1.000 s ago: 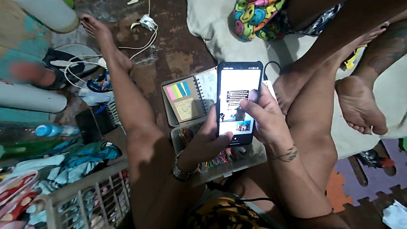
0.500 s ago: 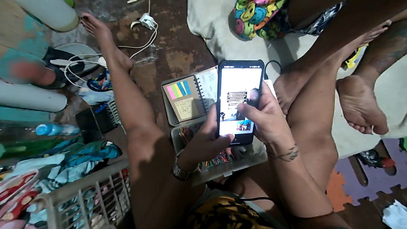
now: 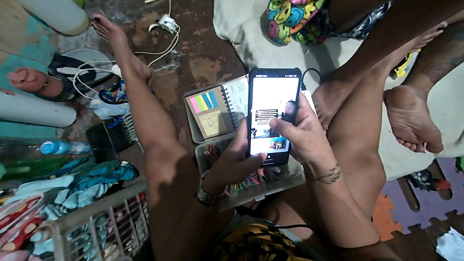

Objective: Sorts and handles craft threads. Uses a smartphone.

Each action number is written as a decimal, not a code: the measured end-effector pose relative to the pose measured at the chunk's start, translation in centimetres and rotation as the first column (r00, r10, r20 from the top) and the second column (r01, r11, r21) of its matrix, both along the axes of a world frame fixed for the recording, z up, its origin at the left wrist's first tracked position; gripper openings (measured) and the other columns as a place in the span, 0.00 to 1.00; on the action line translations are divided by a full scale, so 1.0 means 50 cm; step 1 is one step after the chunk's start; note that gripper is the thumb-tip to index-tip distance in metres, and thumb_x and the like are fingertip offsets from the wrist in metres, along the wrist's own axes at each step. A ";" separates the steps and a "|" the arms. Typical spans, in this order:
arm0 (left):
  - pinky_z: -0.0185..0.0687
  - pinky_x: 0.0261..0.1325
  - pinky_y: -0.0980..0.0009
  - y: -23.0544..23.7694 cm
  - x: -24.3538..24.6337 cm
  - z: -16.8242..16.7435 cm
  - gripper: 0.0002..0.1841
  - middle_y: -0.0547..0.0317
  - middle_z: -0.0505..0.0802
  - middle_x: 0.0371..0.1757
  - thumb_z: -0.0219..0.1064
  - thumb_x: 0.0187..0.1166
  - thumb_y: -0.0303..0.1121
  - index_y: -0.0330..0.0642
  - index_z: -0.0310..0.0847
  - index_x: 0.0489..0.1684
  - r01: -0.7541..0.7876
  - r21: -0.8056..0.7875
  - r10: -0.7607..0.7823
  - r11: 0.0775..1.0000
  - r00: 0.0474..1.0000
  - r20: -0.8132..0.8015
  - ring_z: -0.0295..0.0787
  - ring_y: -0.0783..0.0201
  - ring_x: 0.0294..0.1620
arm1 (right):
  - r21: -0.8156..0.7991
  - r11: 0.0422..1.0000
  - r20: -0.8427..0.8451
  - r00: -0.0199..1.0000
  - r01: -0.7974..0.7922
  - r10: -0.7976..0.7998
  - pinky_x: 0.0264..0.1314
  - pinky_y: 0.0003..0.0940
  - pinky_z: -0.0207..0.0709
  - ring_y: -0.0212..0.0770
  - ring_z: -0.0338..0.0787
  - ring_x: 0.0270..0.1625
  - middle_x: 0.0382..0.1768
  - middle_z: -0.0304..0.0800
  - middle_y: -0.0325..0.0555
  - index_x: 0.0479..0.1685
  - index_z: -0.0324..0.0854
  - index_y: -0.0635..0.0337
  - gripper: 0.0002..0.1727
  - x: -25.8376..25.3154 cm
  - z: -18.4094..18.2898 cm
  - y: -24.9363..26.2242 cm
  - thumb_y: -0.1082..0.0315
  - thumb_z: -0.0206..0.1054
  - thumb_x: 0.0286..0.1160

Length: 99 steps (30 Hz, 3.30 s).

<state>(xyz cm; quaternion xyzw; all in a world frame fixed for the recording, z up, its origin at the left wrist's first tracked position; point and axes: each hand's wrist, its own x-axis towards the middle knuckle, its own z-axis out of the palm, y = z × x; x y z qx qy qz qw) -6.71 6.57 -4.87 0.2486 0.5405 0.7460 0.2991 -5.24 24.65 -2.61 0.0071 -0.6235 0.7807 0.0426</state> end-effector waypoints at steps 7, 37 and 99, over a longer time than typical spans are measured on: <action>0.88 0.33 0.81 -0.003 0.002 0.004 0.35 0.67 0.88 0.53 0.57 0.77 0.23 0.50 0.46 0.84 -0.002 -0.019 0.002 1.000 1.000 -0.009 0.90 0.77 0.36 | 0.017 1.000 0.009 1.000 0.012 -0.013 0.47 0.24 0.90 0.28 0.93 0.46 0.50 0.91 0.34 0.77 0.63 0.47 0.34 0.001 0.001 -0.002 0.77 0.67 0.68; 0.89 0.31 0.79 -0.003 0.002 -0.013 0.33 0.67 0.91 0.54 0.60 0.78 0.25 0.57 0.51 0.82 -0.009 0.076 0.004 0.997 0.998 0.061 0.91 0.74 0.37 | -0.167 0.982 -0.051 0.995 -0.094 0.087 0.51 0.26 0.88 0.25 0.91 0.49 0.51 0.88 0.31 0.77 0.63 0.42 0.27 0.001 -0.003 0.006 0.67 0.50 0.76; 0.88 0.27 0.79 -0.012 -0.001 0.005 0.40 0.65 0.92 0.52 0.59 0.72 0.19 0.59 0.46 0.85 -0.287 0.067 0.280 0.956 0.955 0.098 0.92 0.72 0.32 | -0.165 0.950 0.046 0.960 -0.266 0.277 0.52 0.31 0.90 0.31 0.93 0.50 0.52 0.90 0.36 0.77 0.64 0.46 0.27 0.005 -0.021 -0.022 0.72 0.52 0.76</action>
